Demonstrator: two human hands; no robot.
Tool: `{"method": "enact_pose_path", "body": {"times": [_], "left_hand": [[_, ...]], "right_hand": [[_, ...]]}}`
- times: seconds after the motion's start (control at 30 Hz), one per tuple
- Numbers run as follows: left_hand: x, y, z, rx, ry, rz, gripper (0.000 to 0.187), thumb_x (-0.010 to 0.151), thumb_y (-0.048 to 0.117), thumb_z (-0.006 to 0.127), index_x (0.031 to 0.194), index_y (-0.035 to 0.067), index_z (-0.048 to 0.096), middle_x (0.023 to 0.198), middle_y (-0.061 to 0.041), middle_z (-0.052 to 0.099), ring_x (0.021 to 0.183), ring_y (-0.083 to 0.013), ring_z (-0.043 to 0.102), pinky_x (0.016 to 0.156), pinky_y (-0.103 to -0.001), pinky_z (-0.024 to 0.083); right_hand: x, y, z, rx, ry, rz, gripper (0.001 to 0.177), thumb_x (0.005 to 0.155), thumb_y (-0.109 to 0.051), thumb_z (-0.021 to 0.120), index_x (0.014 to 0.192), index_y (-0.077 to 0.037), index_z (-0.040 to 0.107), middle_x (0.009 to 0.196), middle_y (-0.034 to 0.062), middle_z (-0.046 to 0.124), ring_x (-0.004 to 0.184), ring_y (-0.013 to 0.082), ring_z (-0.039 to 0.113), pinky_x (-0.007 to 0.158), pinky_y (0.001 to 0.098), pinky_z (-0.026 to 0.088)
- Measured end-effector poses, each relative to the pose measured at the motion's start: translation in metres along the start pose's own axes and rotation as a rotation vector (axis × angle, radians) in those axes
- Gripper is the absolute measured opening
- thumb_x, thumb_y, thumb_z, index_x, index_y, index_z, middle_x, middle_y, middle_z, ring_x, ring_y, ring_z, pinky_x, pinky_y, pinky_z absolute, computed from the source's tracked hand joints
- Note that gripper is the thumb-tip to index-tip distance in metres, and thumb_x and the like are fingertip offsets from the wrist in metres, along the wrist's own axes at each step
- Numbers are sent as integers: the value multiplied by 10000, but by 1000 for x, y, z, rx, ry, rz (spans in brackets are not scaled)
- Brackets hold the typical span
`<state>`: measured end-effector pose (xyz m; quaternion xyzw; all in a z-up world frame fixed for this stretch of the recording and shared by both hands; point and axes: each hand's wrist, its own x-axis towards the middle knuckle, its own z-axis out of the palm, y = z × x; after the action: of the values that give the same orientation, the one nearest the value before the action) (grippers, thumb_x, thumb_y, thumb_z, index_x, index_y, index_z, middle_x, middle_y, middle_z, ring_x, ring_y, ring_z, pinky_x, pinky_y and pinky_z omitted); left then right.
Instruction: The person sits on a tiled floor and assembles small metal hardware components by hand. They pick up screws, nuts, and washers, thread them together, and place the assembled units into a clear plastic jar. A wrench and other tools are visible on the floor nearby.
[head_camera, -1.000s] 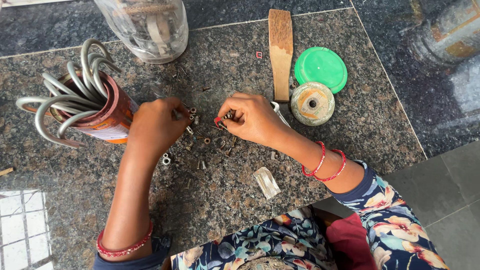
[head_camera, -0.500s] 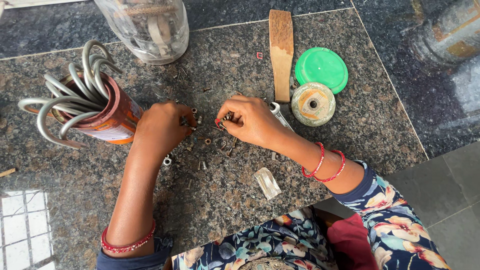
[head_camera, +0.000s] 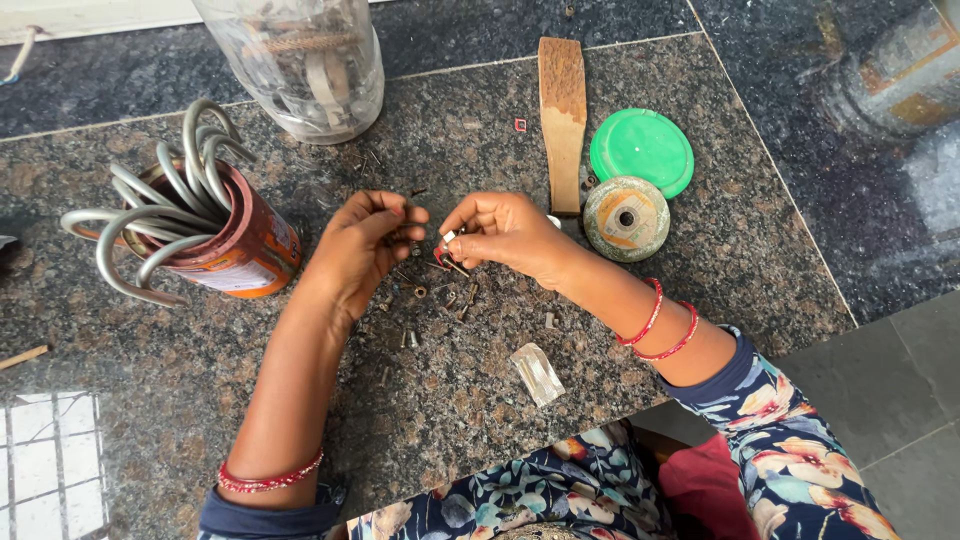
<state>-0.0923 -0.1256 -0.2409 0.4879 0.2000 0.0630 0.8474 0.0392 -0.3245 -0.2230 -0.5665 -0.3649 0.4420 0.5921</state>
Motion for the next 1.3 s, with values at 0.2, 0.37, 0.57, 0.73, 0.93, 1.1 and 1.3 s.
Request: {"method": "enact_pose_path", "body": {"times": [0.2,0.37,0.57,0.73,0.93,1.1,1.3], "left_hand": [[-5,-1,19,-77,-1,-42,317,982,17,455,1282,-40,540,1245,-156,662,1142,-223,669,1037,-351,551],[-7,-9,28,-18,-65,-17,546,836,-155,411,1366,-48,488,1314,-160,605,1188,-224,647,1075,-328,533],[-10,-11,36,66,-25,27,488,927,-115,466,1410,-44,481,1325,-161,607,1158,-202,642,1021,-305,546],[-16,-1,44,-55,19,-8,430,969,-78,426,1386,-68,526,1323,-190,634,1143,-220,669,1027,-310,558],[-15,0,42,-183,33,-18,464,929,-92,364,1359,-82,538,1320,-204,643,1141,-235,680,1033,-328,558],[-7,-19,37,-101,14,39,480,902,-132,448,1362,-39,549,1294,-149,657,1104,-192,675,991,-291,550],[0,-36,32,-40,59,52,378,943,-55,585,1316,-26,630,1140,-105,720,984,-164,694,900,-289,573]], "right_hand": [[0,-3,-4,128,35,111,217,964,-120,697,1151,-17,655,1010,60,714,888,101,690,776,267,586],[1,0,-4,76,90,100,234,963,-119,700,1176,-33,656,1024,66,708,897,112,688,791,276,588],[1,1,1,-4,100,-55,218,996,-132,671,1186,-26,650,1103,56,717,983,93,687,855,275,597],[-2,-10,-2,63,130,25,212,1003,-126,659,1187,-21,646,1096,96,735,956,128,698,839,290,595],[-1,-10,-5,218,91,28,237,1002,-100,625,1226,-24,636,1175,64,714,1061,134,694,902,313,601],[3,-4,-6,235,113,65,265,973,-103,661,1227,-29,642,1142,95,716,1050,165,717,936,335,604],[5,14,-4,117,139,0,255,942,-78,718,1183,-12,670,1083,80,731,994,134,720,899,311,612]]}}
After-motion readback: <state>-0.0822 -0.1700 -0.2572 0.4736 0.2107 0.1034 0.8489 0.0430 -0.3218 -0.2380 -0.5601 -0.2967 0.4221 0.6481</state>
